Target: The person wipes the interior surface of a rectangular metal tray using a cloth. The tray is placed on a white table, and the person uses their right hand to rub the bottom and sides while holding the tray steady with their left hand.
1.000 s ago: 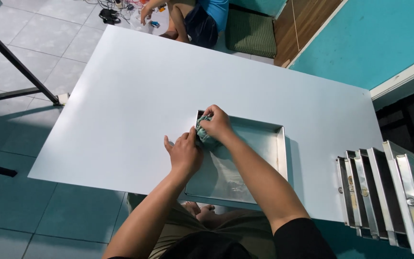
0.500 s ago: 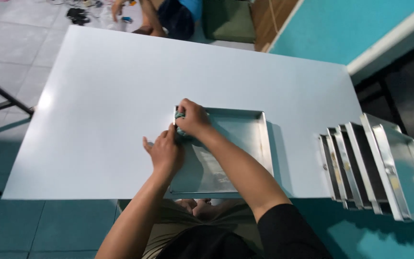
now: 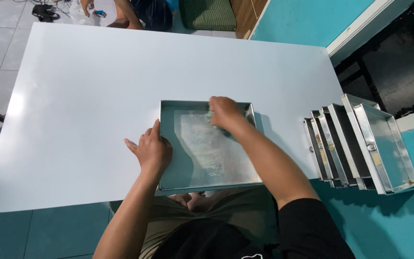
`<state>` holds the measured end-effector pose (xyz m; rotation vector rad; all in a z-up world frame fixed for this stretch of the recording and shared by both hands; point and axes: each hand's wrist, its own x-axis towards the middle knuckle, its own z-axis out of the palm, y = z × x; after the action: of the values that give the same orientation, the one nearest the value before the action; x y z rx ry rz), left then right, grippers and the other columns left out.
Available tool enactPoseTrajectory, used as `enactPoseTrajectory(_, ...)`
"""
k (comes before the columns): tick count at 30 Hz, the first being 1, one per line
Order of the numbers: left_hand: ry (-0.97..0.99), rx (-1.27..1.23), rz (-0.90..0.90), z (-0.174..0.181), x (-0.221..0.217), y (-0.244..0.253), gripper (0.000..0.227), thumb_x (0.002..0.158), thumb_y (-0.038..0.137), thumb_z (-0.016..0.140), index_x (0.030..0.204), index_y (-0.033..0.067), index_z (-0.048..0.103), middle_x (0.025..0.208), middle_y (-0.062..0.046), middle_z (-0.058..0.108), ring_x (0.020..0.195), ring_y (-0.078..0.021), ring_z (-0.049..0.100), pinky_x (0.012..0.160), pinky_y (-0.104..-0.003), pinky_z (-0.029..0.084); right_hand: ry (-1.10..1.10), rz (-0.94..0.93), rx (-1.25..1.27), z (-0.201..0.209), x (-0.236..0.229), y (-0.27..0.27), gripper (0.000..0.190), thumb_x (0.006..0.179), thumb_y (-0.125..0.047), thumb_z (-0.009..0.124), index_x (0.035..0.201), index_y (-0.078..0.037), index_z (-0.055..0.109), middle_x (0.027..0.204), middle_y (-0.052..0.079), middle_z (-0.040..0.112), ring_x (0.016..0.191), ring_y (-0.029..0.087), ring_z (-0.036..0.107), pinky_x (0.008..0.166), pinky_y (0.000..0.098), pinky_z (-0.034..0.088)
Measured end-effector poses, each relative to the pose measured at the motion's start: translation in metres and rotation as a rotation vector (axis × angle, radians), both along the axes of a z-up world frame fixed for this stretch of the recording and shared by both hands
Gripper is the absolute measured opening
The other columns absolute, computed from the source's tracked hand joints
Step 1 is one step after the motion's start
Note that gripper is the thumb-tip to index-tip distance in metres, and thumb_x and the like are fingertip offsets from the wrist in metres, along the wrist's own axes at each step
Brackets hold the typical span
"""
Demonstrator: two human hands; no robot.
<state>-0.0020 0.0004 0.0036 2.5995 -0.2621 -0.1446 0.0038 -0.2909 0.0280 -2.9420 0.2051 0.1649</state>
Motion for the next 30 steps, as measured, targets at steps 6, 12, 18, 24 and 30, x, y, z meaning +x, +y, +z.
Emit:
enactPoseTrajectory(6, 0.045, -0.031, 0.003, 0.032, -0.008, 0.001, 0.06, 0.092, 0.011, 0.055, 0.151, 0.0189, 0.053, 0.131, -0.007, 0.069, 0.12, -0.0306, 0.064, 0.112, -0.08, 0.002, 0.035, -0.205, 0.035, 0.041, -0.039, -0.028, 0.017, 0.076, -0.01, 0.069, 0.092, -0.013, 0.064, 0.093, 0.011, 0.071, 0.099, 0.04, 0.072, 0.083, 0.0549, 0.058)
enactPoseTrajectory(12, 0.029, -0.033, 0.014, 0.031, -0.007, -0.001, 0.06, 0.092, 0.008, 0.054, 0.15, 0.0186, 0.055, 0.131, -0.007, 0.07, 0.12, -0.0318, 0.064, 0.112, -0.081, 0.0, 0.092, -0.218, 0.034, 0.025, -0.044, -0.023, 0.014, 0.079, -0.016, 0.067, 0.092, -0.019, 0.066, 0.096, 0.007, 0.072, 0.103, 0.036, 0.073, 0.087, 0.0517, 0.058)
enactPoseTrajectory(18, -0.002, -0.08, 0.017, 0.023, -0.007, 0.0, 0.06, 0.09, 0.008, 0.057, 0.15, 0.016, 0.054, 0.127, -0.01, 0.07, 0.119, -0.034, 0.064, 0.11, -0.083, 0.001, 0.189, -0.007, 0.024, 0.052, -0.108, 0.023, 0.011, 0.075, -0.009, 0.062, 0.084, -0.015, 0.059, 0.086, 0.011, 0.07, 0.096, 0.04, 0.072, 0.083, 0.0513, 0.057)
enactPoseTrajectory(24, -0.037, -0.066, -0.002, 0.02, -0.007, -0.001, 0.063, 0.09, 0.006, 0.058, 0.151, 0.0151, 0.052, 0.126, -0.011, 0.069, 0.119, -0.0351, 0.064, 0.109, -0.085, 0.001, 0.327, 0.147, 0.029, 0.07, -0.17, 0.06, 0.015, 0.079, 0.001, 0.062, 0.088, -0.011, 0.064, 0.082, 0.011, 0.07, 0.088, 0.039, 0.072, 0.074, 0.0476, 0.057)
enactPoseTrajectory(30, -0.133, 0.107, -0.09, 0.006, -0.001, -0.002, 0.064, 0.091, 0.005, 0.055, 0.154, 0.015, 0.05, 0.129, -0.01, 0.069, 0.118, -0.0309, 0.067, 0.11, -0.083, 0.0, 0.241, 0.128, 0.019, 0.077, -0.153, 0.049, 0.017, 0.077, -0.003, 0.065, 0.092, -0.01, 0.062, 0.087, 0.017, 0.07, 0.094, 0.042, 0.073, 0.078, 0.0514, 0.058)
